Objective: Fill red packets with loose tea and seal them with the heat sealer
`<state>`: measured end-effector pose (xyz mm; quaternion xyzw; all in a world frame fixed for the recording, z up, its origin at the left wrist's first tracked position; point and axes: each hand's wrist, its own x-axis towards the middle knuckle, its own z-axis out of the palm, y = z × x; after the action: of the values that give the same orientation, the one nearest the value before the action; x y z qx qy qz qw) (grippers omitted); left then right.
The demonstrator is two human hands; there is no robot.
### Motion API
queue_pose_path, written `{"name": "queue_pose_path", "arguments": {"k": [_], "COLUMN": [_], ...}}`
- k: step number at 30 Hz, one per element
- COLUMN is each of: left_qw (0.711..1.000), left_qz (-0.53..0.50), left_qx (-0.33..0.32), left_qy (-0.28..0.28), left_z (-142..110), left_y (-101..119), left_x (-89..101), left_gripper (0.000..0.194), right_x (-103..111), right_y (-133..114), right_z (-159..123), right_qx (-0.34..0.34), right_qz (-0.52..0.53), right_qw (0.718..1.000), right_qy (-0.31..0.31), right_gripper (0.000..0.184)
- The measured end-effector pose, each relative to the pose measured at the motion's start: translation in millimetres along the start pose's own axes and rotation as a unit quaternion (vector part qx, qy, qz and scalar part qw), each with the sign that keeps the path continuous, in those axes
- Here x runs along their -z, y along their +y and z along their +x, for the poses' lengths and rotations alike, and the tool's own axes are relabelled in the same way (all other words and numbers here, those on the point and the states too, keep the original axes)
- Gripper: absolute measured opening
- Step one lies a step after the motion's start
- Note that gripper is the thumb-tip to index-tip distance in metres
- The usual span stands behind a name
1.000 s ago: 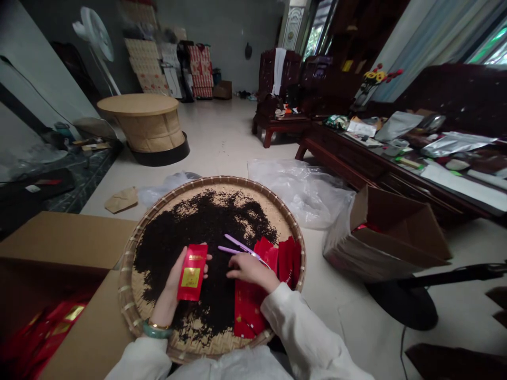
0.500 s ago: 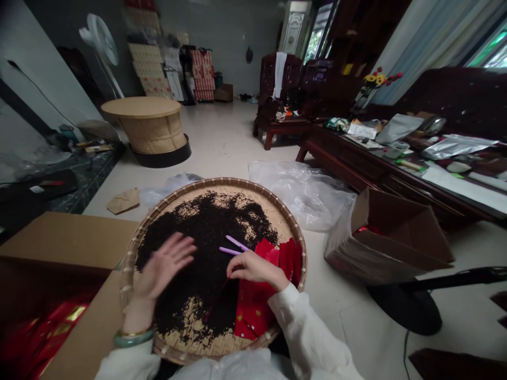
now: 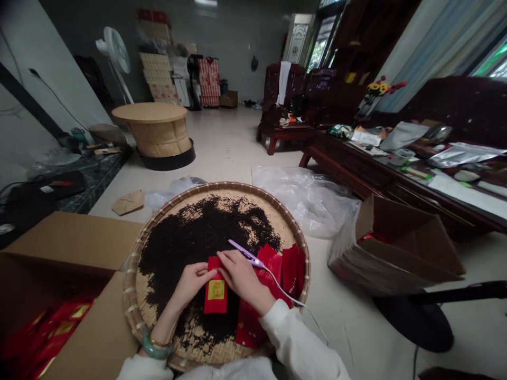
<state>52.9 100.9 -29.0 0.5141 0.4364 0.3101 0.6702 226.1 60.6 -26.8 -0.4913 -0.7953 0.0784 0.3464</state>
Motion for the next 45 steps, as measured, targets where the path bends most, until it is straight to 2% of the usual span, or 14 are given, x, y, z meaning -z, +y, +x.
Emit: {"name": "queue_pose_path", "arguments": {"k": [4,7,9,14,17,20,24,28,33,36,38,40,43,45], "left_qw": [1.000,1.000,1.000,0.999,0.996,0.993,0.986,0.982,0.987,0.989,0.988,0.984,0.975,0.970], "left_qz": [-0.023,-0.009,-0.001,0.034,0.074,0.102,0.125,0.115,0.086,0.070,0.075,0.101,0.158,0.180], "left_qx": [0.008,0.007,0.003,-0.014,-0.039,-0.060,-0.101,-0.132,-0.130,-0.121,-0.123,-0.136,-0.158,-0.165], "left_qy": [0.018,0.009,0.005,0.020,0.020,0.013,0.053,0.064,0.045,0.045,0.056,0.054,0.011,-0.017], "left_z": [-1.0,-2.0,-1.8,0.4,-0.3,-2.4,-4.5,-6.0,-7.3,-7.6,-8.7,-10.9,-15.4,-17.8], "left_y": [-3.1,-3.5,-3.6,-4.4,-3.8,-3.3,-4.9,-6.6,-6.7,-5.7,-4.6,-2.9,0.9,4.7], "left_x": [-5.0,-6.6,-5.9,0.1,2.6,2.1,-2.9,-9.3,-8.0,-3.7,-2.1,-2.1,-3.7,-3.9], "left_gripper": [0.038,0.036,0.037,0.049,0.041,0.032,0.028,0.024,0.021,0.022,0.021,0.019,0.017,0.017], "right_x": [-11.2,-9.1,-5.3,5.6,7.6,4.9,0.1,-4.2,-12.6,-15.2,-15.1,-13.6,-9.5,-6.1], "right_y": [-2.3,-3.4,-4.0,-6.1,-7.1,-7.8,-13.3,-21.2,-22.6,-22.6,-23.9,-25.8,-27.6,-26.6], "right_z": [-3.3,-2.8,-0.3,6.4,4.3,-0.9,-4.0,-2.8,-6.9,-11.2,-12.5,-12.0,-8.6,-6.2], "right_qx": [0.054,0.044,0.041,0.068,0.066,0.028,-0.031,-0.084,0.016,0.055,0.042,-0.015,-0.107,-0.119], "right_qz": [-0.064,-0.078,-0.073,0.010,0.044,0.040,-0.001,-0.007,-0.024,-0.020,-0.009,0.004,0.033,0.052], "right_qw": [0.992,0.991,0.992,0.998,0.996,0.997,0.996,0.994,0.999,0.998,0.999,0.998,0.985,0.978], "right_qy": [0.092,0.104,0.090,-0.007,-0.044,-0.061,-0.086,-0.072,0.015,0.026,-0.001,-0.055,-0.132,-0.165], "right_gripper": [0.027,0.012,0.014,0.015,0.014,0.013,0.013,0.009,0.021,0.021,0.016,0.007,0.020,0.029]}}
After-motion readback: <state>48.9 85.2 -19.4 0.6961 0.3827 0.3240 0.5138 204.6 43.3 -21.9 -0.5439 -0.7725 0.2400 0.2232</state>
